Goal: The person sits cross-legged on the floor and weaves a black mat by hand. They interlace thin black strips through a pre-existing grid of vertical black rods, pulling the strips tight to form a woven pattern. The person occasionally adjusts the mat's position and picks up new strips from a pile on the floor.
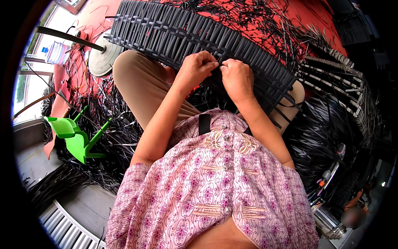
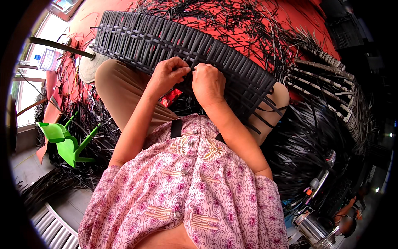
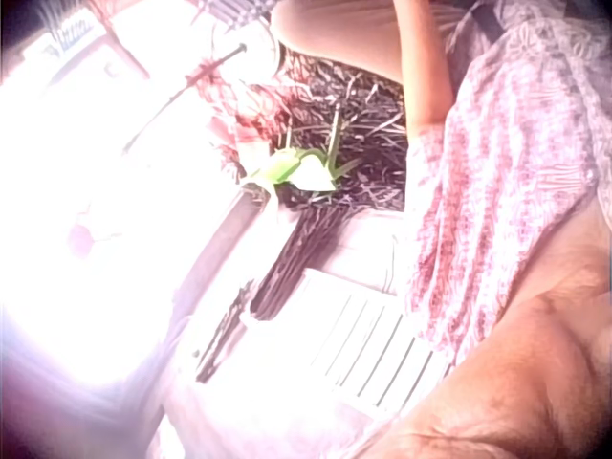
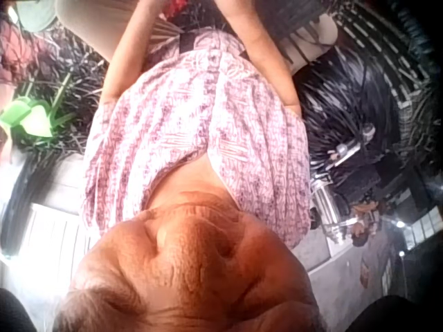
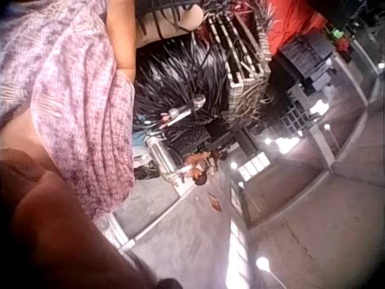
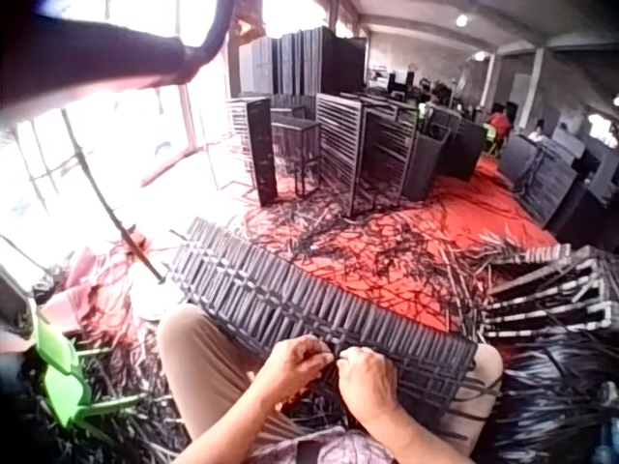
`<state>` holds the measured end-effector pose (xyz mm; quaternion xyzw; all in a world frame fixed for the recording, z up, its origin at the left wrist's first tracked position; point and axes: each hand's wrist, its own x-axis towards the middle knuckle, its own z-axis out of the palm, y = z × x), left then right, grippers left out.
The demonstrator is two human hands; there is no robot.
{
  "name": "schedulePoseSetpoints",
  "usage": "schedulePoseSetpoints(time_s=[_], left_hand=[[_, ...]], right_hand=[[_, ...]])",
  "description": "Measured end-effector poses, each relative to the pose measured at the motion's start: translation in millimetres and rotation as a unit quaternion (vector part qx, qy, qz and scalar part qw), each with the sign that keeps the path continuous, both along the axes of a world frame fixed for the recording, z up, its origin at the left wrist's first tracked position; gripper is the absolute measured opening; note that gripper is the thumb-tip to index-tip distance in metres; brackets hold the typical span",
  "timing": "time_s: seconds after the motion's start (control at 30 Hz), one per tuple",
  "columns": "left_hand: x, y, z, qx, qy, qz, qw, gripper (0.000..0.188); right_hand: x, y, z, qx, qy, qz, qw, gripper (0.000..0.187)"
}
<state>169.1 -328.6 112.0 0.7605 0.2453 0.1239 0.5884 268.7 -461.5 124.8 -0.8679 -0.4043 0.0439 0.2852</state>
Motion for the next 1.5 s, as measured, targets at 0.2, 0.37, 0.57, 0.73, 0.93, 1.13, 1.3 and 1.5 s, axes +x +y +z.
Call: schedulePoseSetpoints(time_s=[0.2, 0.37, 0.57, 0.73, 0.93, 1.13, 1.3, 1.5], left_hand=[[-1, -9, -11, 0.148, -0.066, 0.025, 0.986, 0.011], [-7, -7, -6, 0.140, -0.079, 0.042, 0.986, 0.011], [-7, -2, -10, -0.107, -0.122, 0.063, 0.985, 0.008], [-10, 15, -7, -0.131, -0.159, 0.103, 0.973, 0.006], [-33, 28, 35, -0.065, -0.202, 0.110, 0.971, 0.006], [-42, 23, 78, -0.079, -0.235, 0.073, 0.966, 0.005], [-37, 30, 55, -0.114, -0.215, 0.070, 0.967, 0.004], [-28, 31, 11, 0.152, -0.036, 0.102, 0.982, 0.010]], right_hand=[[1, 0, 6, -0.004, 0.011, 0.008, 1.000, 0.016], [-9, -12, 15, 0.052, 0.078, 0.005, 0.996, 0.023], [-12, -9, 10, 0.070, 0.047, 0.028, 0.996, 0.027], [-8, 3, 17, 0.087, -0.065, 0.054, 0.993, 0.022], [-1, 24, 38, 0.224, 0.067, 0.144, 0.962, 0.018], [-6, 39, 30, 0.264, 0.303, 0.185, 0.897, 0.023], [-7, 26, 27, 0.275, 0.356, 0.131, 0.883, 0.022], [-5, 14, 10, 0.298, 0.325, 0.026, 0.897, 0.018]])
